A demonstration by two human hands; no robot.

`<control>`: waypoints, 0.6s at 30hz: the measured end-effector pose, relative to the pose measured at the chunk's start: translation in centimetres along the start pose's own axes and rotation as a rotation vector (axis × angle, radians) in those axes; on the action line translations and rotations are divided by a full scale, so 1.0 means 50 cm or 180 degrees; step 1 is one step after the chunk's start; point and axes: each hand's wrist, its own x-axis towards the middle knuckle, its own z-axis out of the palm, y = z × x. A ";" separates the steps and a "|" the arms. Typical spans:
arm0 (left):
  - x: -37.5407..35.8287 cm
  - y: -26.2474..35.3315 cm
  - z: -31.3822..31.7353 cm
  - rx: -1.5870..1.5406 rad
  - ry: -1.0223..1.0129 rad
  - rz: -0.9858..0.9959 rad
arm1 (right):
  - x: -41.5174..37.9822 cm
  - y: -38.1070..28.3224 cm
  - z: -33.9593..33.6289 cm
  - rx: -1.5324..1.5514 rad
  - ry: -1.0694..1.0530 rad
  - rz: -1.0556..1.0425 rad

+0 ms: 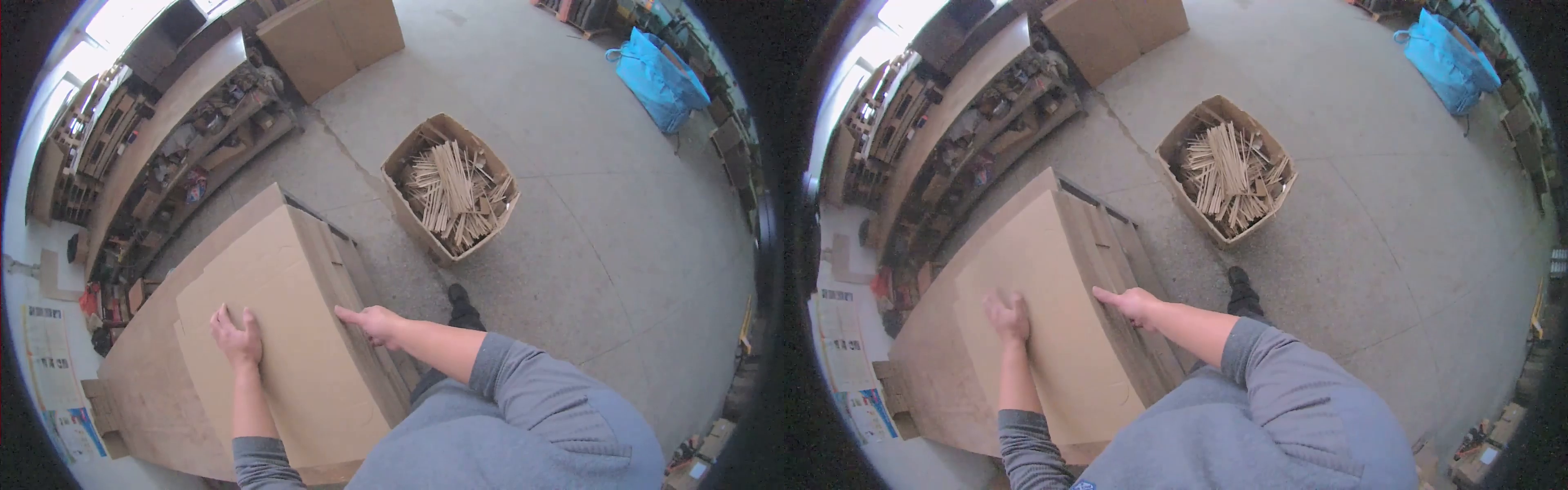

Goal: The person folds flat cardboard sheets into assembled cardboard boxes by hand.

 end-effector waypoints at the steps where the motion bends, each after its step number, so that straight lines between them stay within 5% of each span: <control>1: 0.001 -0.002 0.002 -0.0001 0.0006 0.0008 | 0.014 0.006 0.000 0.0157 0.0032 -0.0076; 5: 0.001 -0.001 -0.002 0.0032 -0.0006 0.0130 | 0.079 0.033 0.016 -0.0429 0.0662 -0.0170; 18: 0.000 0.005 -0.002 0.0002 -0.0040 -0.0047 | 0.087 0.037 -0.023 0.0297 0.0470 -0.0876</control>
